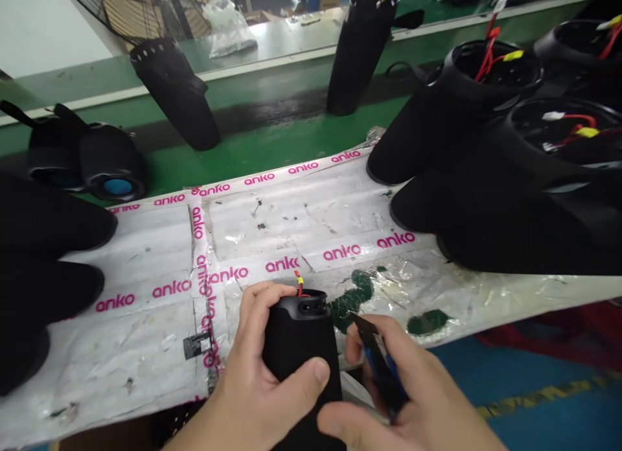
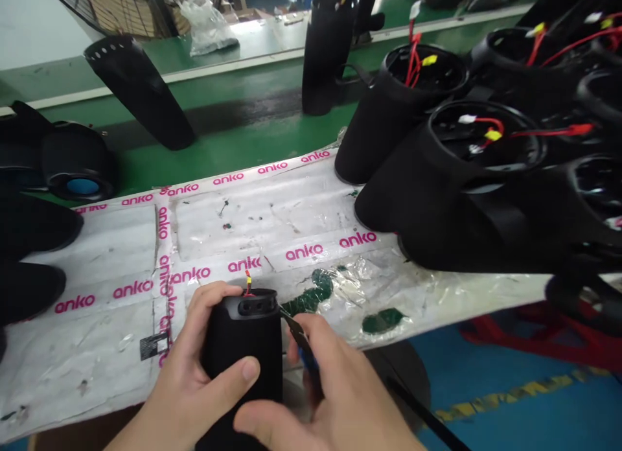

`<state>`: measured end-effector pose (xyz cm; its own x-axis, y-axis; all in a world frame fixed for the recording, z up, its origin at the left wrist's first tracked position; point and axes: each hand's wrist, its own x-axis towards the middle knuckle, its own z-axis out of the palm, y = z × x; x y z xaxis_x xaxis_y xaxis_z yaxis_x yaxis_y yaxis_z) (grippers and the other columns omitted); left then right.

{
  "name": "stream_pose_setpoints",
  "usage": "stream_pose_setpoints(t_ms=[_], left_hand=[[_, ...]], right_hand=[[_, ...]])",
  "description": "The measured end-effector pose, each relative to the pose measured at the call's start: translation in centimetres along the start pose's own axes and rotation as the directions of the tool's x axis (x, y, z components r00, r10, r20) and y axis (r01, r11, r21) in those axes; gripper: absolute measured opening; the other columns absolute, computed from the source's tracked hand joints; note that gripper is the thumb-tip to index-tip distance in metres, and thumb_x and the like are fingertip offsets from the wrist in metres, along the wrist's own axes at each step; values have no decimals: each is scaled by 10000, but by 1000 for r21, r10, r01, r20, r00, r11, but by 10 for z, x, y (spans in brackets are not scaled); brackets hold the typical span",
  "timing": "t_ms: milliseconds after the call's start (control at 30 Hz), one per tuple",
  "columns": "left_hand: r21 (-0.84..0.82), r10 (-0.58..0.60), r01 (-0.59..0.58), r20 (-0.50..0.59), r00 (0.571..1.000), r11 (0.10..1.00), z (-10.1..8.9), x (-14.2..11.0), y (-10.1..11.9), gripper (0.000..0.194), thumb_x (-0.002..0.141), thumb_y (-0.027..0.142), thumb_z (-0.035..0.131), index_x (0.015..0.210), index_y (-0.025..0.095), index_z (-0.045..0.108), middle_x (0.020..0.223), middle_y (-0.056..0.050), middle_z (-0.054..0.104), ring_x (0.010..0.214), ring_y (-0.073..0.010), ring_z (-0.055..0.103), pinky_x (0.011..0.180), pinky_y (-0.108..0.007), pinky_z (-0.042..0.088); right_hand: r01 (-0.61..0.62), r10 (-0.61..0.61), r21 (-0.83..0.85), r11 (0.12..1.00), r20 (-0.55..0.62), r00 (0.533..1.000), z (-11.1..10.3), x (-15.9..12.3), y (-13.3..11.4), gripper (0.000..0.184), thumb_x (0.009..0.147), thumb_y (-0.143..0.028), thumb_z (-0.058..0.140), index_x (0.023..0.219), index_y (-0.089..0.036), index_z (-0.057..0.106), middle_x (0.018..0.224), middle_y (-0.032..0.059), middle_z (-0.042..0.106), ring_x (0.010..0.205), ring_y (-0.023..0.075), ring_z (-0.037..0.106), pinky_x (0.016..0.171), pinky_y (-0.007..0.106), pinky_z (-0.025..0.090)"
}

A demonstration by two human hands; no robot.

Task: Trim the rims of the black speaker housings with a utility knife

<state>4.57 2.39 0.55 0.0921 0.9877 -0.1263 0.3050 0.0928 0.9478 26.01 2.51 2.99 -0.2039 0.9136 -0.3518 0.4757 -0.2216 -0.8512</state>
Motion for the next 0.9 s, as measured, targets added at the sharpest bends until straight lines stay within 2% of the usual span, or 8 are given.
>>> stream_pose_setpoints(t_ms=[100,167,233,400,600,700,767,900], left_hand=[[-53,-30,37,122,992,998,-7,0,-2,624,1022,456,709,1543,625,410,1591,17,419,1512,-326,461,1234,-545,485],[-57,-27,39,200,979,998,-14,2,-5,731,1029,490,706,1608,672,298,1712,45,356,1616,-359,362,1309,-629,382],[-16,-42,47,254,966,999,-18,6,-8,827,976,514,787,1617,676,289,1743,54,356,1642,-384,338,1329,-687,319],[23,-119,116,228,966,993,-5,15,-7,1038,682,680,987,1583,521,496,1751,-29,326,1639,-464,323,1298,-724,359],[-111,-57,76,169,984,991,21,20,-3,984,572,656,1050,1441,415,656,1535,-69,593,1444,-427,580,1265,-699,424],[-114,-6,21,129,992,993,27,18,-3,986,558,649,1058,1431,396,675,1523,-84,612,1430,-435,600,1249,-702,445],[-109,-4,15,103,995,994,28,14,-3,1060,562,639,1061,1496,386,629,1564,-108,599,1445,-452,594,1248,-722,436],[-175,-1,44,241,970,984,24,5,-6,1261,684,459,1035,1714,443,308,1735,-124,452,1559,-463,498,1249,-715,442]], right_hand=[[-212,215,253,944,18,977,16,6,1,563,633,-474,967,1080,-286,682,954,-4,739,808,232,696,692,329,573],[-294,307,383,876,27,951,11,6,13,699,611,-555,990,1165,-268,673,985,14,737,830,225,672,732,333,553],[-345,361,463,817,57,931,1,2,27,794,626,-655,989,1221,-252,652,893,3,714,720,181,613,657,305,497],[-357,366,508,784,85,927,-17,-9,46,818,679,-737,957,1212,-242,583,615,-103,530,507,96,414,516,250,340],[-337,355,523,783,71,932,-17,-15,54,727,721,-747,929,1094,-258,542,525,-130,446,466,70,354,515,230,284],[-327,362,522,788,37,932,-16,-22,58,704,774,-747,894,1155,-253,568,547,-116,471,469,80,364,517,239,304],[-311,367,513,800,-8,930,-15,-28,58,818,721,-771,915,1251,-245,581,627,-83,548,520,111,435,544,260,378],[-283,382,528,801,-85,920,-12,-34,58,1043,508,-694,1042,1345,-254,601,913,11,694,789,214,621,746,328,545]])
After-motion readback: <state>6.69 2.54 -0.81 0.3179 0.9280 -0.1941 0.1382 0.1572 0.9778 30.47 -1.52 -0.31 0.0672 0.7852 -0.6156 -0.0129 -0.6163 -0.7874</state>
